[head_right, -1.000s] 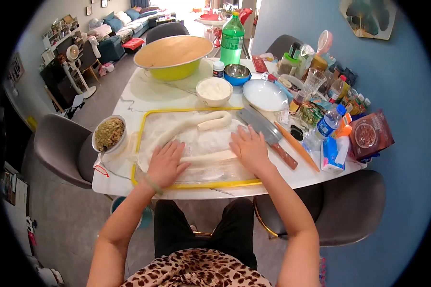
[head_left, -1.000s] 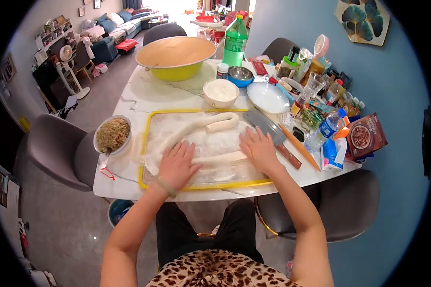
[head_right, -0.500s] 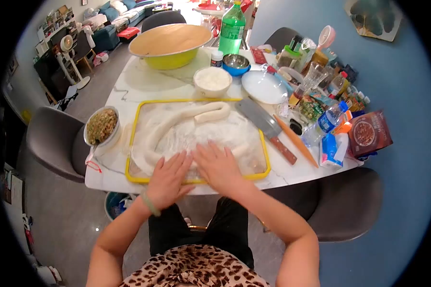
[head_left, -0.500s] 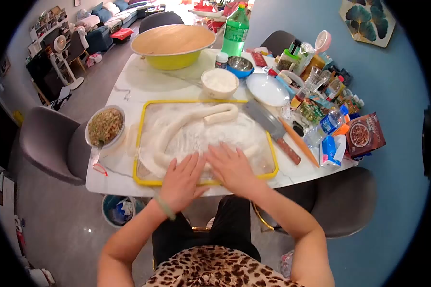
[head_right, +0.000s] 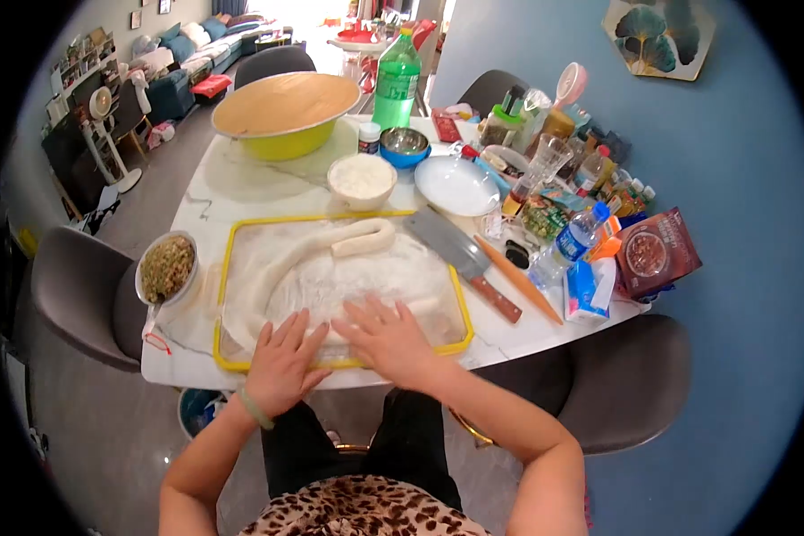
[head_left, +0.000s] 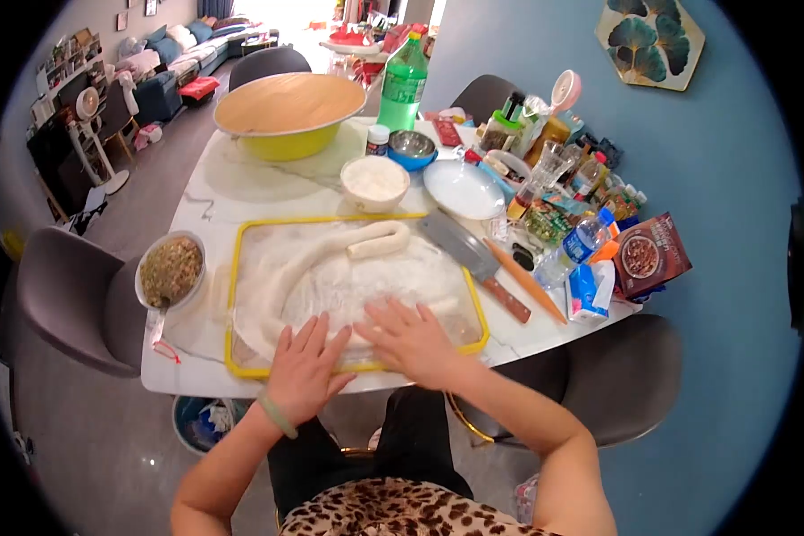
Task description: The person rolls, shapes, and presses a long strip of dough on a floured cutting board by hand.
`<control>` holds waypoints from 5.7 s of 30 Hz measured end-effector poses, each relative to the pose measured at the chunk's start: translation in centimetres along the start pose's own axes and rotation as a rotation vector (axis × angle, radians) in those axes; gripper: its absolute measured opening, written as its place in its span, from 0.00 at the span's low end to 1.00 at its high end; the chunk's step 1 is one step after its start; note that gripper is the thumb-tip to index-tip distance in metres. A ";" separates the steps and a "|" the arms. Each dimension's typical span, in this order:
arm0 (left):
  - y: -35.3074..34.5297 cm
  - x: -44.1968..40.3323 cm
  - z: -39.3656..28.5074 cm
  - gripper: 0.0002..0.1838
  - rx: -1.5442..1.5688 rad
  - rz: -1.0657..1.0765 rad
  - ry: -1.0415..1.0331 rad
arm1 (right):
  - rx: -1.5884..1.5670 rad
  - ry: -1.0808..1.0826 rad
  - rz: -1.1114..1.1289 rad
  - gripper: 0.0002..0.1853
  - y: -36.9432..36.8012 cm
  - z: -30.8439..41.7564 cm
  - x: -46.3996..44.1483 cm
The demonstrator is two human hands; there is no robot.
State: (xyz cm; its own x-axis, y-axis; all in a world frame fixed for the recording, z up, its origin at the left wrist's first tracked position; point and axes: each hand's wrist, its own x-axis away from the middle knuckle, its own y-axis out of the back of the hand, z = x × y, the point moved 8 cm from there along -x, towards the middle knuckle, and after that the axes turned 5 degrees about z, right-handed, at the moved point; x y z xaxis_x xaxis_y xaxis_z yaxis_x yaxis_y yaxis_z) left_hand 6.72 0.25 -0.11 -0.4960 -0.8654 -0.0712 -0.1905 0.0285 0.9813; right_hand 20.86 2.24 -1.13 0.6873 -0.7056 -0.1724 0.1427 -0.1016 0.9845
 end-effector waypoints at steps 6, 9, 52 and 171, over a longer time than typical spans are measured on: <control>0.4 -4.7 2.2 0.34 -0.102 -0.100 0.143 | 0.017 -0.216 -0.060 0.22 -0.9 -4.0 -5.6; 0.7 -5.3 2.5 0.33 -0.067 -0.069 0.128 | 0.008 -0.280 -0.108 0.23 -0.5 -4.9 -6.3; -1.4 -1.5 -5.6 0.40 -0.054 0.022 -0.015 | -0.039 -0.185 -0.033 0.23 0.6 -6.4 4.3; 1.3 -3.9 3.0 0.34 -0.123 0.006 0.027 | -0.036 -0.229 -0.060 0.22 -0.6 -9.6 -1.3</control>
State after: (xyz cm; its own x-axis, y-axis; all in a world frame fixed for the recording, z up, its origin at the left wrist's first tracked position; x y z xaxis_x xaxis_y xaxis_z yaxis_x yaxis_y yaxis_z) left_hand 5.81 5.17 0.93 -0.4732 -0.8788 -0.0619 -0.0810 -0.0266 0.9964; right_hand 26.70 9.96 -1.82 0.4983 -0.8400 -0.2148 0.2067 -0.1255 0.9703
